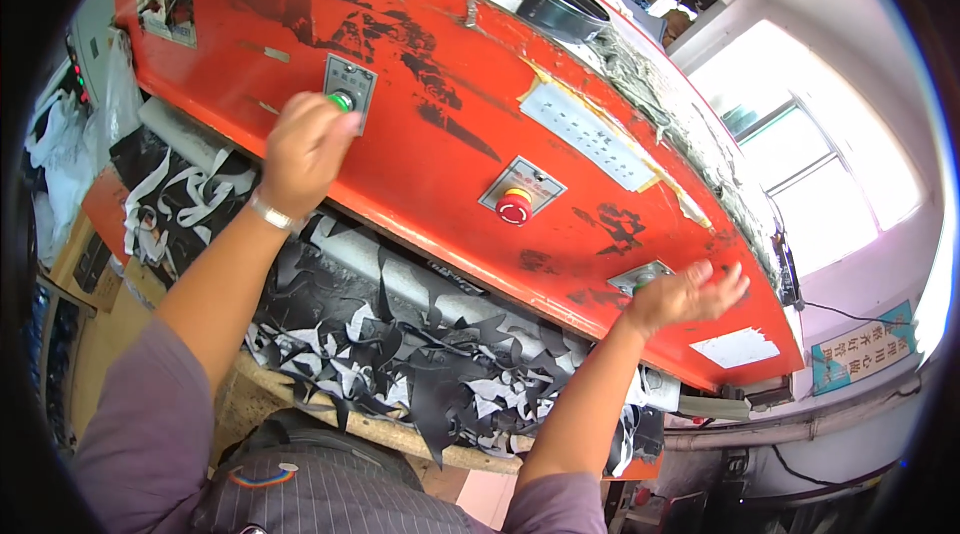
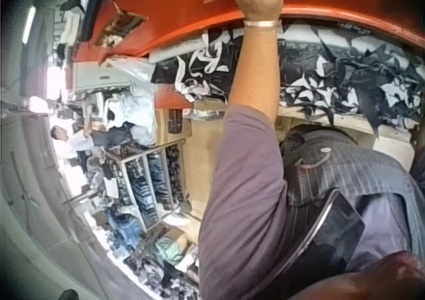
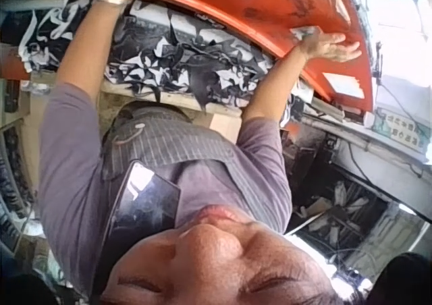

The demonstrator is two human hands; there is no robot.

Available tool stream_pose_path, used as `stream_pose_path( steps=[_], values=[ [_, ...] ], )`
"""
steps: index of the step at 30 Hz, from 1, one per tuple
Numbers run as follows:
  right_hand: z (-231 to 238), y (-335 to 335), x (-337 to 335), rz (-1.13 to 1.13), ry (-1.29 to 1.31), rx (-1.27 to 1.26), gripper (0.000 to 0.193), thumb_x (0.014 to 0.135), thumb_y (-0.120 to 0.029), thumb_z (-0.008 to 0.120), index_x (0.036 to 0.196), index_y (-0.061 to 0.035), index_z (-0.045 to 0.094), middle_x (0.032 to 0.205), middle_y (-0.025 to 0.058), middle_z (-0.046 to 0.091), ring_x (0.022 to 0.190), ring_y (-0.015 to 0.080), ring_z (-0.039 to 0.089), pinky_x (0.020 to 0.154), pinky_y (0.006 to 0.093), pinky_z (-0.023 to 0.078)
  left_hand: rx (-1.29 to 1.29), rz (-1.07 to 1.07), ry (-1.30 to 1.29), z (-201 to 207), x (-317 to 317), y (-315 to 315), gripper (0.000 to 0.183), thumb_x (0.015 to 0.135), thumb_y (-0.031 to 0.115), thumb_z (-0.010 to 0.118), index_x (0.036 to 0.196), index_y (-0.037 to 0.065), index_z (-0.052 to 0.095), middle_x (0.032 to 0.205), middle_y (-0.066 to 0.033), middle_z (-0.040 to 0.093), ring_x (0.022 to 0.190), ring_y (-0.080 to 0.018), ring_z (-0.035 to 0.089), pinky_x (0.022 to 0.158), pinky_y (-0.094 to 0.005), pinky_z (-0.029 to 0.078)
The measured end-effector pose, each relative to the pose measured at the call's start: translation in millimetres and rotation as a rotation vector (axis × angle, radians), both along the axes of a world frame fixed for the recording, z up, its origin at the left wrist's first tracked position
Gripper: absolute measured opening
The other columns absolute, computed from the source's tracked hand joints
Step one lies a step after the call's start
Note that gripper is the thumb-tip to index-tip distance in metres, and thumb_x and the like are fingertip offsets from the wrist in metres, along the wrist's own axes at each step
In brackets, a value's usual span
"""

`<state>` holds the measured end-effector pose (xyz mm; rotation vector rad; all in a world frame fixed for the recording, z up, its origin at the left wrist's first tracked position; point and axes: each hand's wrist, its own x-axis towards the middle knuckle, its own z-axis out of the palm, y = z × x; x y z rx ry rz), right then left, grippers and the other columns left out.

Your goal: Using a hydraulic clicker press and metal die molds to cut shoe upper components from leather sheets.

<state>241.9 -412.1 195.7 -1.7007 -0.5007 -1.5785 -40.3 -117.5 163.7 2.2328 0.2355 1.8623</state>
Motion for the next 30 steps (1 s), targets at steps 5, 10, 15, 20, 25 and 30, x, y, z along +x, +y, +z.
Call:
stream_pose_path(
  steps=[5,10,15,20,25,30],
  values=[
    [-23,-21,-46,0.067,0.029,0.011,0.048,0.097,-0.026,0.051,0.135,-0.0002,0.04,0.143,0.0249,0.032,0.134,0.037,0.029,0.109,0.0494,0.022,-0.26,-0.097,0.355,-17,-47,-23,0.031,0.091,0.018,0.057,0.066,0.001,0.05,0.064,-0.0142,0.044,0.062,-0.0319,0.045,0.059,-0.0411,0.037],
    [-131,-58,-145,0.626,0.533,-0.353,0.027,0.083,-0.006,0.064,0.109,-0.0013,0.06,0.11,0.0143,0.059,0.101,0.0294,0.056,0.09,0.0372,0.044,-0.405,-0.319,0.851,-109,-111,-104,0.034,0.088,0.031,0.061,0.065,0.006,0.062,0.069,-0.0146,0.059,0.066,-0.0337,0.059,0.062,-0.0434,0.046],
    [-158,-68,-289,1.007,0.814,-1.395,0.058,0.07,-0.043,0.076,0.11,-0.0028,0.064,0.103,0.0147,0.065,0.092,0.0338,0.059,0.081,0.0426,0.046,-0.416,-0.341,1.34,-145,-160,-169,0.037,0.084,0.048,0.057,0.079,0.014,0.074,0.082,-0.0088,0.069,0.081,-0.0296,0.065,0.071,-0.0422,0.052],
    [-181,-73,-328,0.758,0.76,-1.268,0.051,0.065,-0.033,0.079,0.105,-0.0044,0.066,0.095,0.0114,0.064,0.089,0.0294,0.06,0.076,0.038,0.05,-0.388,-0.245,1.273,-149,-167,-184,0.037,0.081,0.048,0.058,0.079,0.015,0.074,0.083,-0.007,0.069,0.086,-0.0283,0.065,0.072,-0.0408,0.052],
    [-179,-63,-327,0.711,0.766,-1.233,0.044,0.064,-0.028,0.079,0.101,-0.0066,0.067,0.09,0.0101,0.063,0.087,0.0286,0.06,0.075,0.0377,0.05,-0.44,-0.23,1.275,-146,-159,-174,0.036,0.078,0.045,0.06,0.073,0.013,0.073,0.079,-0.0081,0.069,0.08,-0.0285,0.065,0.069,-0.0417,0.052],
    [-160,-49,-304,0.757,0.877,-1.338,0.045,0.064,-0.029,0.079,0.103,-0.0087,0.068,0.092,0.0094,0.065,0.088,0.0289,0.062,0.075,0.0379,0.051,-0.491,-0.371,1.488,-132,-134,-145,0.041,0.077,0.051,0.06,0.078,0.013,0.075,0.075,-0.0113,0.069,0.073,-0.0314,0.067,0.07,-0.0409,0.053]
  ],
)
